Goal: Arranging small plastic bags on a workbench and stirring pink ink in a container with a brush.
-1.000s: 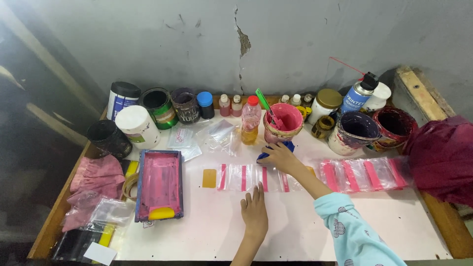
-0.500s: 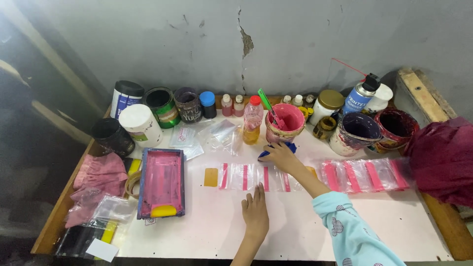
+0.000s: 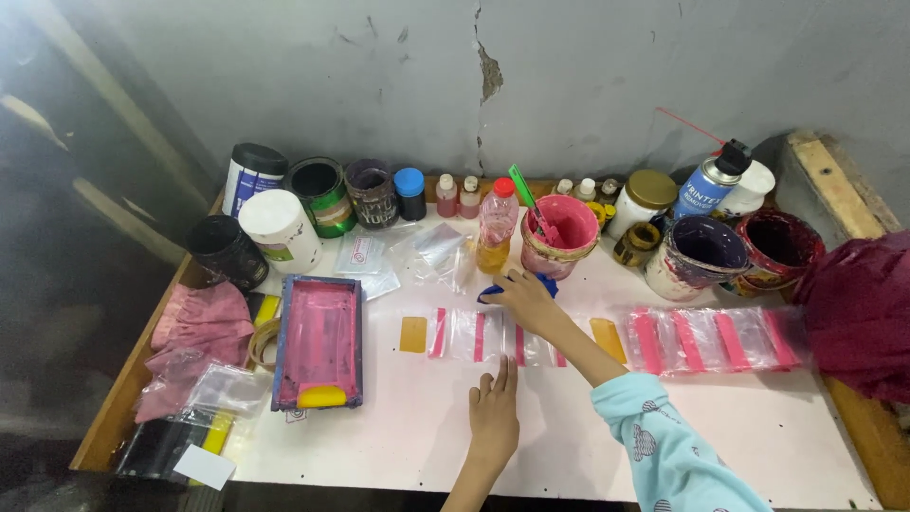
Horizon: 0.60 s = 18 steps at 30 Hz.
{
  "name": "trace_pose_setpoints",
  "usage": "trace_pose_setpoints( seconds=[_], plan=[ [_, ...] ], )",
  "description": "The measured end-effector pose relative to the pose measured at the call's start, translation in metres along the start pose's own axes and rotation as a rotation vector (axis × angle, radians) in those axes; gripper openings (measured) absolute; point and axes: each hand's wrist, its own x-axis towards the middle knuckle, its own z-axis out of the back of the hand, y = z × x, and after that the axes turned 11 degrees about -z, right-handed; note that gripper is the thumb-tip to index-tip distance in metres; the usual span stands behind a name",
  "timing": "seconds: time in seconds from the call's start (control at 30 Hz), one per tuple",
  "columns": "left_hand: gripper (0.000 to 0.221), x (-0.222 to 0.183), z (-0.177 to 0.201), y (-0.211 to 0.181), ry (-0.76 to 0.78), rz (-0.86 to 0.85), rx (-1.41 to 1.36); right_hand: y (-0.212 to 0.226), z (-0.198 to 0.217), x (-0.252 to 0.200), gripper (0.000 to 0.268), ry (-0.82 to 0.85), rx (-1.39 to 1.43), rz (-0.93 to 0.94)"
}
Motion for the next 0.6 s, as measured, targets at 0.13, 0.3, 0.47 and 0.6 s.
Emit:
trace_pose_setpoints(
  seconds=[0.13,0.3,0.47,0.6],
  plan=[
    [0.105,-0.015,-0.005,0.028,-0.057,-0.032,-0.202,0.012,0.009,-0.028,0.052,0.013,-0.002,-0.143],
    [0.066,-0.028,-0.008,0.080,-0.433,0.083,-0.233,0.051,0.001,-0.116,0.036,0.239,0.451,-0.409],
    [0.038,-0.045,0.034,0.091,-0.474,0.342,-0.450,0.092,-0.008,-0.147,0.039,0.412,0.534,-0.574],
    [0.030,-0.050,0.053,0.089,-0.454,0.468,-0.573,0.126,-0.038,-0.140,0.044,0.240,0.474,-0.541]
  ],
)
